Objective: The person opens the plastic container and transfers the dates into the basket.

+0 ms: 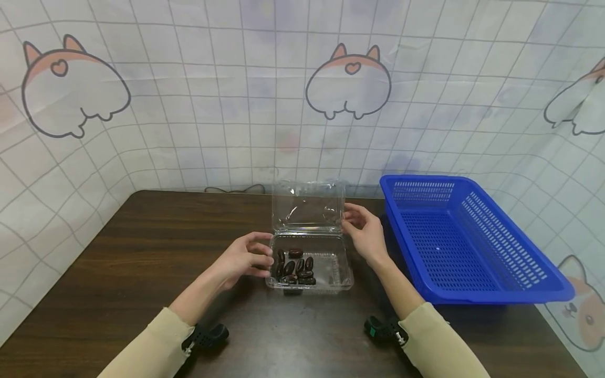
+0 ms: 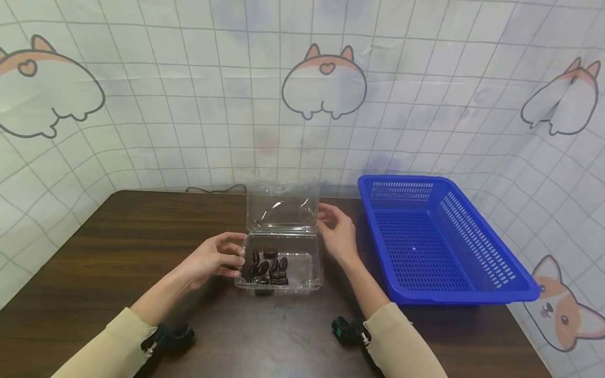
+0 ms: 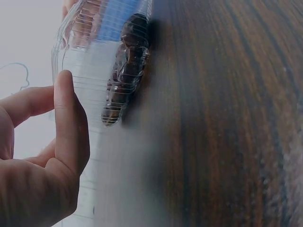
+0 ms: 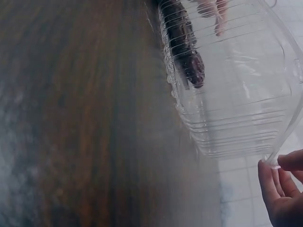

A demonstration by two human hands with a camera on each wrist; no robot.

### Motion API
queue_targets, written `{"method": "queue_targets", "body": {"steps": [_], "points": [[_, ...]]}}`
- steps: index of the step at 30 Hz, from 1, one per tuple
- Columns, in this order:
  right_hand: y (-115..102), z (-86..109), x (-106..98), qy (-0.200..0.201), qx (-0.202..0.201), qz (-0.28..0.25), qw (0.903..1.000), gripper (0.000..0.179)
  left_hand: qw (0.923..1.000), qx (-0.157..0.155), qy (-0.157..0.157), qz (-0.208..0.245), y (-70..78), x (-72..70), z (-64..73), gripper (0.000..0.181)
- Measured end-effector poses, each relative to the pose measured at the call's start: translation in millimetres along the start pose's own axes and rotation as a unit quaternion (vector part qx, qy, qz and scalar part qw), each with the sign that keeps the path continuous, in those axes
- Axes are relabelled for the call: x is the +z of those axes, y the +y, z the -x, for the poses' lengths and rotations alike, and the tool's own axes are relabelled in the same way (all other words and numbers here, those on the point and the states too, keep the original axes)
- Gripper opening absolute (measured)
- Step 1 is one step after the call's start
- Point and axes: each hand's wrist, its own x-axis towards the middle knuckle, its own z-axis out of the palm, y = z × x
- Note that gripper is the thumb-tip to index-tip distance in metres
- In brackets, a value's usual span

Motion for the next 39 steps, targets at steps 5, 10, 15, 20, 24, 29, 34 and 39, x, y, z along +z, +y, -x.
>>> {"method": "queue_targets", "body": {"steps": [5,10,15,20,24,29,34,39], "points": [[2.1,-0.8,1.2,-0.007,0.014,0.005,0.9999,0.042,1.0000,-0.001,-0.002,-0.001,0.1,0.1,1.4,0.063],[5.5,-2.6,2.0,-0.013,0.026,0.000,0.9996,0.041,1.0000,-0.002,-0.003,0.001,1.4,0.1,2.8,0.063],[4.9,-2.7,2.8,-0.014,0.037,-0.002,0.9992,0.040,1.0000,-0.006,-0.004,0.004,2.5,-1.2,3.8,0.063],[5.3,-1.4,3.5,-0.017,0.050,0.003,0.9986,0.036,0.9999,-0.010,-0.005,0.011,1.7,-1.6,4.2,0.062],[8.2,0.4,3.1,-0.027,0.061,0.004,0.9978,0.037,0.9998,-0.016,-0.002,0.013,0.0,-1.3,3.4,0.060],[10.0,1.4,2.8,-0.035,0.071,0.000,0.9969,0.036,0.9996,-0.023,0.002,0.017,-0.9,-1.1,1.6,0.055],[9.1,1.7,2.6,-0.046,0.093,0.017,0.9945,0.036,0.9995,-0.025,0.002,0.018,-2.1,-1.6,1.1,0.054],[7.6,3.0,0.1,-0.061,0.105,0.037,0.9919,0.039,0.9996,-0.021,-0.005,0.020,-2.9,-2.0,0.8,0.054]]}}
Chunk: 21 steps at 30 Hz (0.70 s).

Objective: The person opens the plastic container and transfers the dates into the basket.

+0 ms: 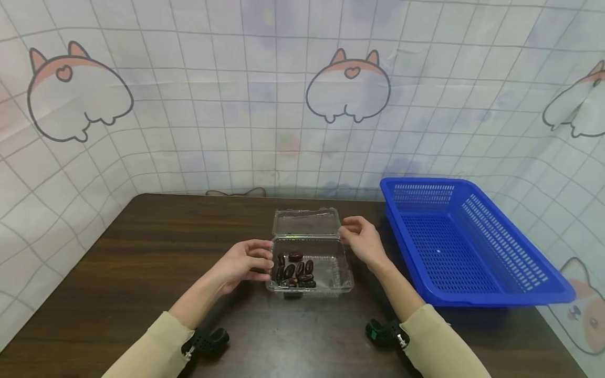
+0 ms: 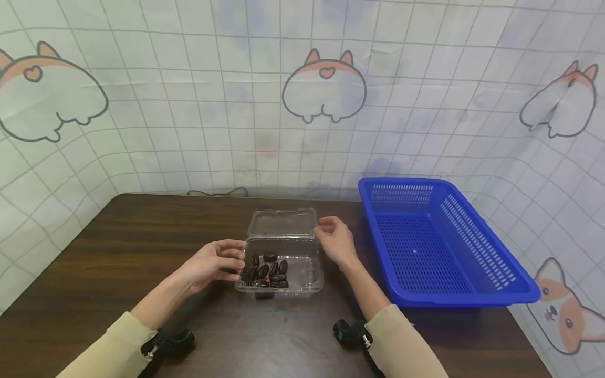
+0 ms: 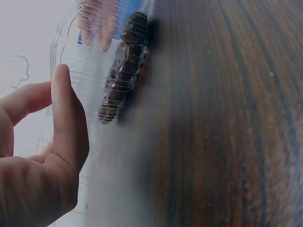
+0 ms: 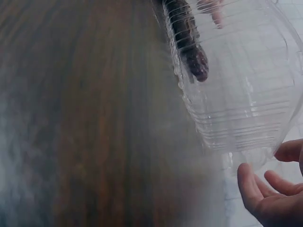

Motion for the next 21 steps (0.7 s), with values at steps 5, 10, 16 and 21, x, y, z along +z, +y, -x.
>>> {"method": "queue_targets", "body": {"steps": [5,10,16,21], "points": [[-1.5,3.8,-4.1,-0.004,-0.008,0.046,0.9989,0.038,1.0000,0.003,-0.001,-0.002,-0.3,-0.2,0.2,0.053],[-3.6,7.3,-5.4,0.011,-0.046,0.085,0.9953,0.033,1.0000,0.004,0.000,-0.003,0.6,0.6,1.3,0.053],[-12.6,13.1,-3.4,0.027,-0.098,0.104,0.9894,0.024,1.0000,0.007,-0.001,-0.006,0.9,0.3,1.9,0.052],[-21.4,19.6,-1.1,0.014,-0.126,0.110,0.9858,0.020,0.9999,0.007,-0.002,-0.009,1.6,1.1,2.5,0.051]]}}
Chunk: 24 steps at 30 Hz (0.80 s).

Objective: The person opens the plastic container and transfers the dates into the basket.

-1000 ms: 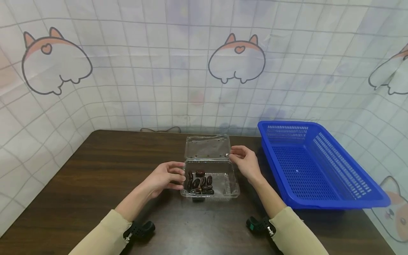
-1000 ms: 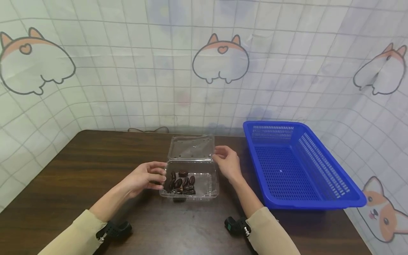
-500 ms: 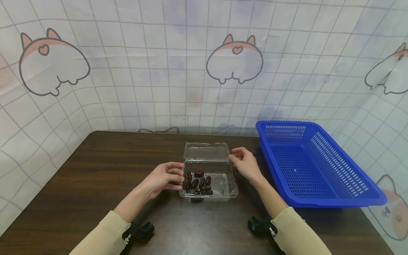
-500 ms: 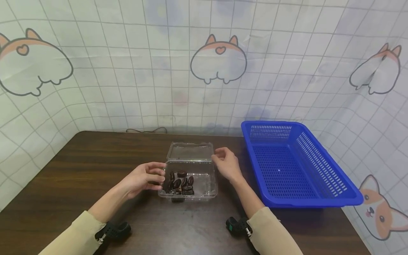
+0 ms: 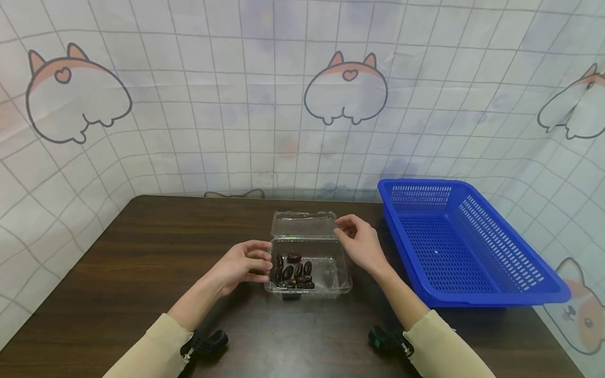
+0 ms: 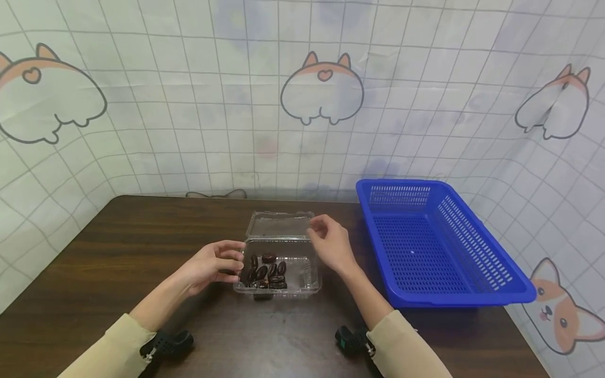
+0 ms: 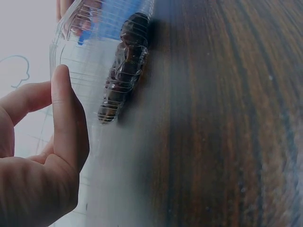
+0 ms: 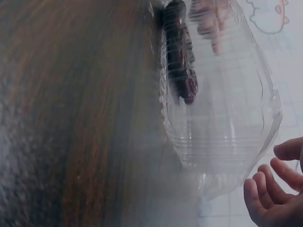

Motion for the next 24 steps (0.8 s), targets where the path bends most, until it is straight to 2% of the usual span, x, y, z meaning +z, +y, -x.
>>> {"method": "queue_targets", "body": {"steps": [8,15,24], "points": [[-9.5,4.7,3.2,-0.027,-0.034,0.008,0.9990,0.015,1.0000,0.000,0.000,0.004,-2.0,-1.0,-0.5,0.051],[-17.6,7.7,8.5,-0.098,-0.061,0.002,0.9934,0.018,1.0000,-0.002,-0.001,0.005,-2.6,-1.0,-0.3,0.053],[-22.9,9.2,16.4,-0.183,-0.044,-0.019,0.9820,0.023,1.0000,-0.004,0.000,0.006,-2.4,-1.5,-1.0,0.053]]}}
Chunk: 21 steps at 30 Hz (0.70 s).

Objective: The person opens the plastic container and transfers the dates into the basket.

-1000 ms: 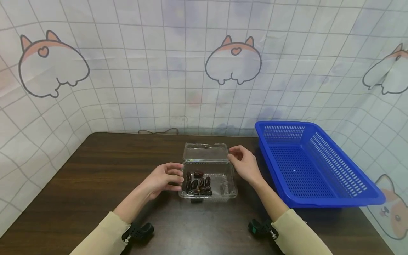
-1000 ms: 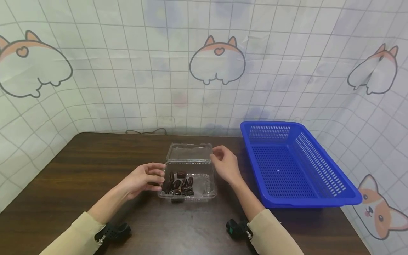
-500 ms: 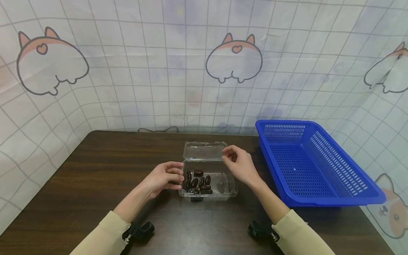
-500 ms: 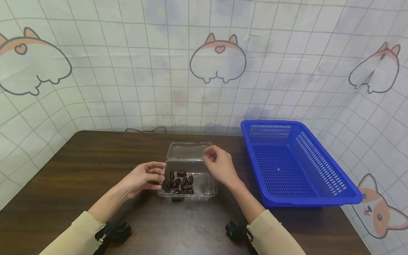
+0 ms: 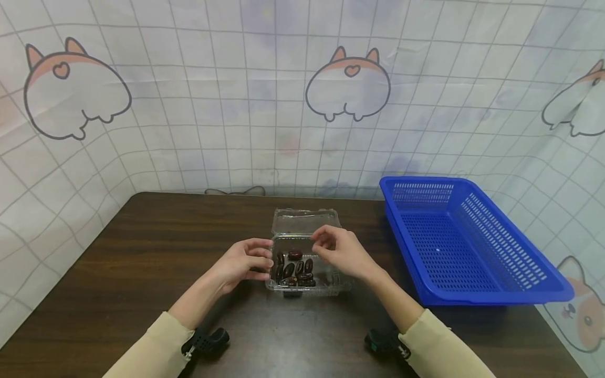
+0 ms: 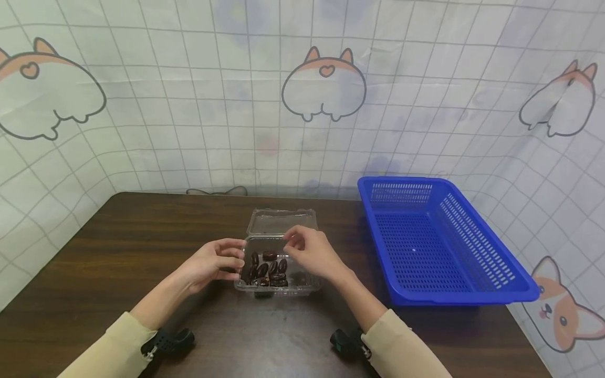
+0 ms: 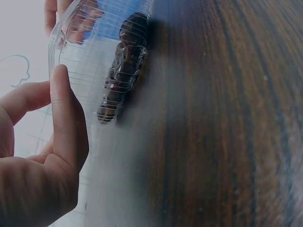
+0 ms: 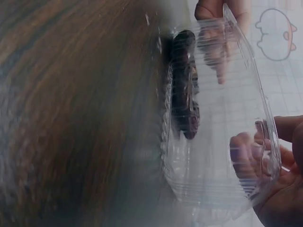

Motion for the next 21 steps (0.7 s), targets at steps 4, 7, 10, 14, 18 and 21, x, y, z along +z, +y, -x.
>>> {"method": "queue_targets", "body": {"steps": [4,7,10,14,18,21], "points": [[-1.1,-1.3,3.2,-0.013,0.013,0.009,0.9998,0.024,1.0000,0.001,0.000,-0.001,2.5,1.2,-0.2,0.053],[-0.3,-2.9,7.1,-0.016,0.024,0.023,0.9993,0.022,1.0000,0.001,-0.002,0.000,3.9,2.0,-0.4,0.053],[0.4,-4.7,11.2,-0.021,0.031,0.039,0.9985,0.022,1.0000,0.000,0.000,-0.002,3.6,1.5,-0.6,0.052],[1.4,-6.5,15.6,-0.018,0.027,0.080,0.9963,0.020,1.0000,0.001,0.001,-0.007,1.8,0.0,-0.8,0.050],[0.2,-6.6,19.3,-0.015,0.027,0.118,0.9925,0.017,1.0000,0.002,-0.002,-0.007,0.4,-0.2,-0.8,0.051],[-1.4,-6.5,21.9,-0.020,0.033,0.136,0.9900,0.018,1.0000,0.003,-0.002,-0.004,-0.2,0.2,-0.7,0.052]]}}
